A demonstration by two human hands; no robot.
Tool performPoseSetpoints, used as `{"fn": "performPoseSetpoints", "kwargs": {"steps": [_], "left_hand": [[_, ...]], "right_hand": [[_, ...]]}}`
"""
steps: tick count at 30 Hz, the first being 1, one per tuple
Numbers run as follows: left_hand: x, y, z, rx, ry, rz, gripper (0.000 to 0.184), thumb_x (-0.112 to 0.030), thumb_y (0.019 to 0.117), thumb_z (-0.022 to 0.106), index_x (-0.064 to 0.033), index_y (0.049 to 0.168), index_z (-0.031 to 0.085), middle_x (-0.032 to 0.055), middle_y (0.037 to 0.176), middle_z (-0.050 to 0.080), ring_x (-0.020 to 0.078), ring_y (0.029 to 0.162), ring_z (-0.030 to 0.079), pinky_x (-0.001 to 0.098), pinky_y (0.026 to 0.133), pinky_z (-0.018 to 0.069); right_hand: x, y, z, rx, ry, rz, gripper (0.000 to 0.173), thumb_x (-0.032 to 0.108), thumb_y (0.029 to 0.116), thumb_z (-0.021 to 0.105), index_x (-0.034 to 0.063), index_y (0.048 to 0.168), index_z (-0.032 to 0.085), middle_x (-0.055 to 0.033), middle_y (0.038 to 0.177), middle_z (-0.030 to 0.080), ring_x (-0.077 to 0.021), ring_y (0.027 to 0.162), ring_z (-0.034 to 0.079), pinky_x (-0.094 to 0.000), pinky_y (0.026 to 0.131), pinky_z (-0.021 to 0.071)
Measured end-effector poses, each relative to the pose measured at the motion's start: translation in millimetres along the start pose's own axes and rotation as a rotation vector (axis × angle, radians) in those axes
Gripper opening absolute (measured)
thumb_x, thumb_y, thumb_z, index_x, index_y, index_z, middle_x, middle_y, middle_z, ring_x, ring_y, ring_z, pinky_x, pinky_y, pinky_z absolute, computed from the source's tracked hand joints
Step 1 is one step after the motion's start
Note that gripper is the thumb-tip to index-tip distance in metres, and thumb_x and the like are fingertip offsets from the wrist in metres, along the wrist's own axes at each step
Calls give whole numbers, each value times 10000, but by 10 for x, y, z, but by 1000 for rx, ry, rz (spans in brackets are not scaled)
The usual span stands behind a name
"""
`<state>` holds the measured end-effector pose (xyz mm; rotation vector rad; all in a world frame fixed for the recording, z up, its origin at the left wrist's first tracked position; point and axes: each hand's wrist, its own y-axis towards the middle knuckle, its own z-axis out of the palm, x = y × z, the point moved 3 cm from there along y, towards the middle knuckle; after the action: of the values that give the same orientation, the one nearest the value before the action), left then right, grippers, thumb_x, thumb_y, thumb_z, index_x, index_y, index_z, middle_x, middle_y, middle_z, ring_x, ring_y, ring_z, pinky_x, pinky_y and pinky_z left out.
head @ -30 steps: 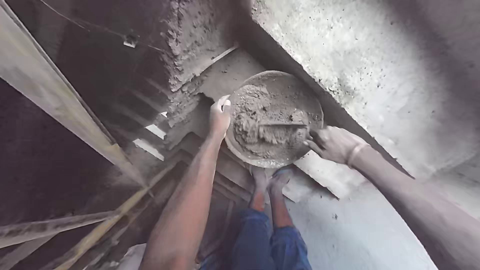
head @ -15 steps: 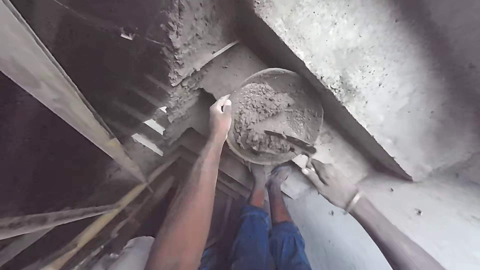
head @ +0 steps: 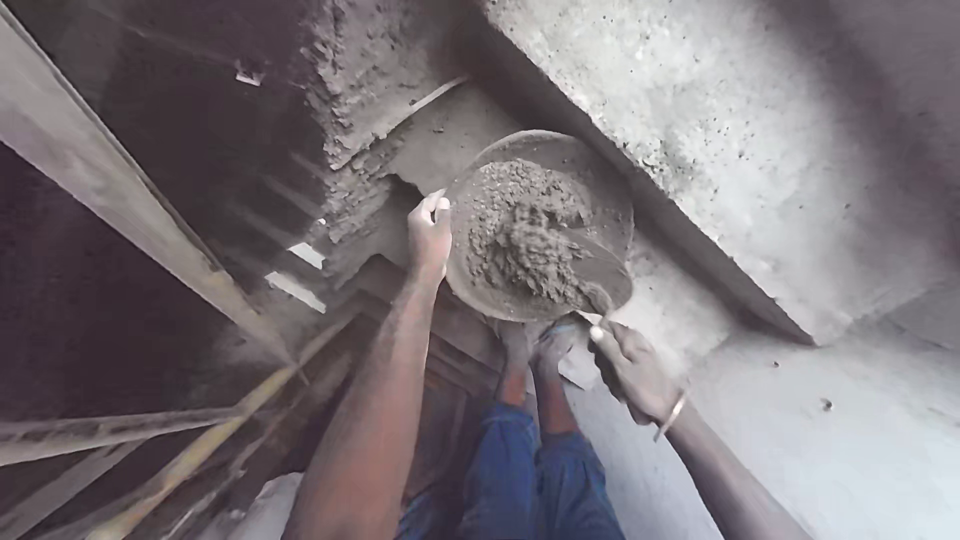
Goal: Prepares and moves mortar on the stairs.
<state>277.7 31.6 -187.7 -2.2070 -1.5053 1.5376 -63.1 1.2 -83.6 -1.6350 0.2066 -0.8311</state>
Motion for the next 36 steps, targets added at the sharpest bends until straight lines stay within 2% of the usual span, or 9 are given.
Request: {"fn": "performPoseSetpoints", "kwargs": {"steps": [5, 12, 17, 19, 24, 28, 31, 34, 36], "left_hand": [[181, -49, 21, -27, -52, -40, 390, -223, 1094, 460, 3, 1384, 590, 167, 1432, 583, 219, 1346, 533, 420, 1145, 409], [491, -267, 27, -62, -121, -60, 410, -317, 1101, 444, -81, 1398, 598, 97, 1416, 608, 205, 1271, 595, 452, 1081, 479], [548, -356, 53, -110, -208, -110, 387, -275, 1102, 444, -63, 1388, 595, 105, 1407, 607, 200, 1262, 597, 450, 1072, 489], [578, -567, 82, -161, -227, -164, 394, -227, 1097, 436, -20, 1408, 562, 145, 1432, 575, 227, 1305, 560, 461, 1101, 458], [686, -948, 211, -341, -261, -180, 348, -147, 1087, 426, 30, 1333, 598, 168, 1294, 642, 186, 1193, 619, 376, 1045, 500], [763, -857, 263, -355, -300, -147, 365, -143, 1075, 432, 59, 1341, 580, 197, 1322, 622, 203, 1223, 599, 371, 1071, 474], [809, -736, 233, -311, -330, -126, 346, -129, 1067, 434, 43, 1321, 594, 172, 1307, 627, 189, 1203, 603, 371, 1054, 486], [799, -630, 179, -257, -326, -126, 340, -126, 1075, 446, 43, 1331, 593, 180, 1330, 622, 208, 1225, 599, 404, 1066, 484], [778, -586, 134, -216, -287, -128, 342, -159, 1078, 450, 13, 1329, 606, 157, 1318, 632, 201, 1210, 607, 418, 1049, 496]], "right_hand": [[-409, 268, 199, -295, 124, 261, 513, 414, 1124, 340, 3, 1053, 639, -87, 673, 562, -210, 516, 543, -410, 511, 516], [43, -156, 446, 92, 568, 112, 409, 375, 1105, 333, 84, 949, 573, 19, 538, 457, -84, 360, 422, -245, 342, 416], [-660, -491, 550, 286, 937, 606, 447, 462, 1113, 340, 113, 945, 563, 39, 574, 464, -43, 385, 451, -196, 348, 428], [-716, -67, 975, 448, 956, 540, 410, 469, 1097, 387, 134, 942, 565, 50, 572, 460, -36, 389, 425, -187, 357, 397], [85, 1042, 1414, 91, 568, 8, 335, 317, 1113, 431, 54, 923, 512, -2, 528, 440, -110, 375, 436, -268, 375, 428], [135, 786, 1017, -234, -188, -216, 476, 397, 1023, 518, -46, 1053, 689, -177, 903, 697, -290, 895, 686, -484, 856, 543], [-28, 668, 934, -478, -494, -432, 388, 301, 989, 528, -21, 998, 746, -202, 893, 748, -373, 887, 747, -571, 794, 593], [133, 578, 688, -135, -589, -154, 497, 387, 1075, 452, -53, 1129, 678, -233, 1008, 710, -388, 1023, 695, -554, 934, 534], [185, 376, 366, -129, -608, -220, 535, 458, 1070, 416, -24, 1102, 645, -182, 886, 683, -350, 877, 701, -539, 793, 566]]}}
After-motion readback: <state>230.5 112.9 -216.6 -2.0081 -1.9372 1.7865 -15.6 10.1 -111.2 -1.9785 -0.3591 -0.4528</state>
